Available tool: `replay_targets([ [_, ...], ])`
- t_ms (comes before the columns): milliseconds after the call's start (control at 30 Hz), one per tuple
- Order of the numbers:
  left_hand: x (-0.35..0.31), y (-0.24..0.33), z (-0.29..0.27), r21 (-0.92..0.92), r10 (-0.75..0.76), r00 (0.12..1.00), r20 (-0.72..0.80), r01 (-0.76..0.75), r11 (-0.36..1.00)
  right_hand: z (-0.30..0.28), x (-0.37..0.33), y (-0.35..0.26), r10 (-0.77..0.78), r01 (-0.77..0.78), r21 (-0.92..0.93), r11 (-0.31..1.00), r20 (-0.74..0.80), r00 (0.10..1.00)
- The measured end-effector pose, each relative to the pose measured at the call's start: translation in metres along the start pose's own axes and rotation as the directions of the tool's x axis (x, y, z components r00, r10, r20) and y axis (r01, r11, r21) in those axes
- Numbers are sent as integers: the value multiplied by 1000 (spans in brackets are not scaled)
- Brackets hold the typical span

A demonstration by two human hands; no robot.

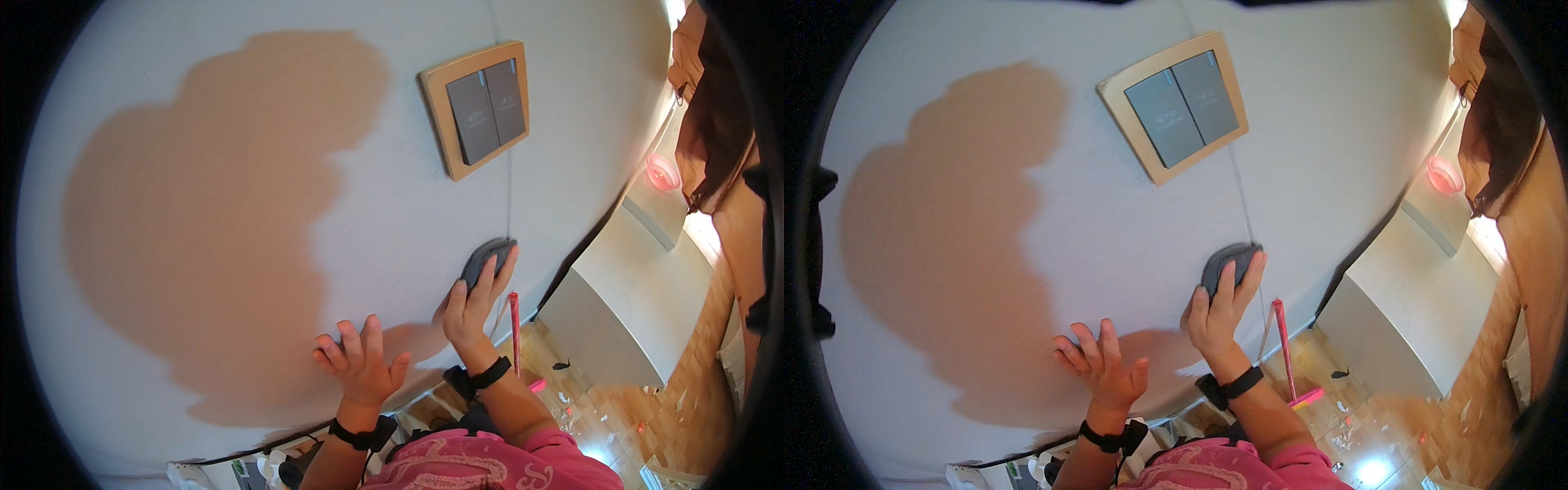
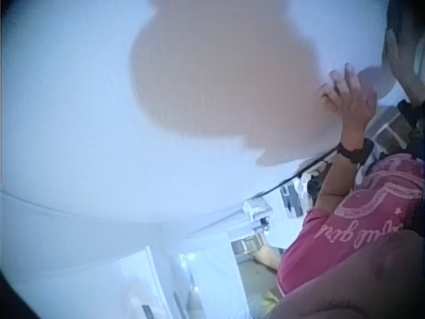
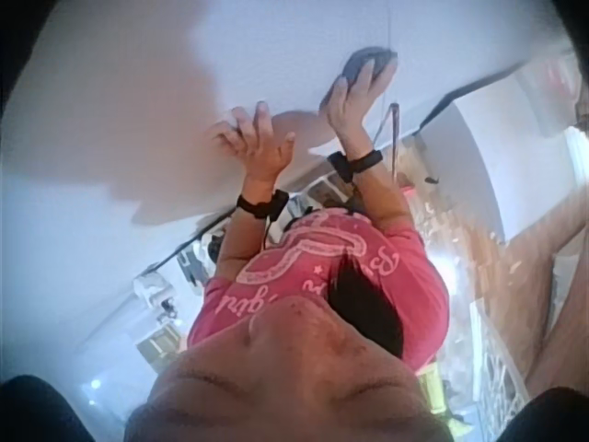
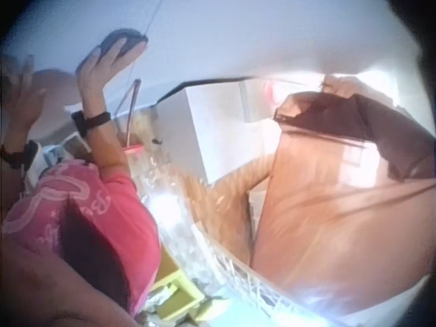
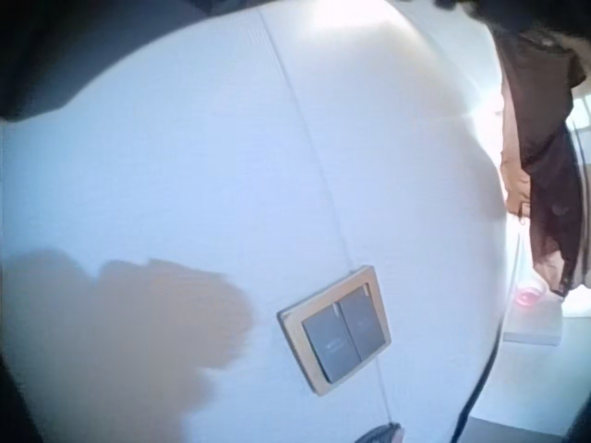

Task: The person sands a white tabletop and adjacent wall using a sanding block. They move items on the table to access the surface, then sand the tabletop and the wall around a light switch.

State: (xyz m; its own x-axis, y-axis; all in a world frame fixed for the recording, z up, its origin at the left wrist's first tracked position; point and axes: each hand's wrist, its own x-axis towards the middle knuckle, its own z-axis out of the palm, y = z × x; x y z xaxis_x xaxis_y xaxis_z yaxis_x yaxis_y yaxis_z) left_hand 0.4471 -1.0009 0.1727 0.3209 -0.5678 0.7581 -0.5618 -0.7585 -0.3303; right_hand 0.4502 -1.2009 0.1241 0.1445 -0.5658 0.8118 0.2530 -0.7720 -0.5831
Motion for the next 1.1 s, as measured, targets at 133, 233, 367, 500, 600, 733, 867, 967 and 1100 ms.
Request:
replay_targets([
  [133,-2,1,-1,-68,-18,1000,9,19,997,7,-57,-19,-15,14,21,1000,77,997],
  [233,-6,-2,-1,-154,-17,1000,12,19,988,17,-82,-51,-131,122,79,989,128,983],
  [367,-25,-11,1,-285,-94,995,-29,82,955,15,-62,-79,-346,320,141,937,227,911],
  [500,-39,-21,-3,-233,-108,994,-13,102,967,13,4,-67,-425,418,78,905,161,891],
  [600,-50,-26,-4,-182,-76,997,9,77,980,4,15,-44,-278,277,31,961,128,952],
  [733,-48,-25,-5,-185,-74,997,-31,67,980,8,-22,-44,-100,95,63,994,84,991],
  [867,-52,-24,-2,-176,-51,998,-21,47,983,19,-74,-61,-192,184,77,980,104,976],
  [967,-55,-23,-1,-198,-87,995,-49,76,977,22,-77,-82,-315,302,94,949,179,932],
  [1100,-63,-25,-4,-240,-191,979,-74,168,956,30,-15,-106,-491,485,76,871,144,859],
])
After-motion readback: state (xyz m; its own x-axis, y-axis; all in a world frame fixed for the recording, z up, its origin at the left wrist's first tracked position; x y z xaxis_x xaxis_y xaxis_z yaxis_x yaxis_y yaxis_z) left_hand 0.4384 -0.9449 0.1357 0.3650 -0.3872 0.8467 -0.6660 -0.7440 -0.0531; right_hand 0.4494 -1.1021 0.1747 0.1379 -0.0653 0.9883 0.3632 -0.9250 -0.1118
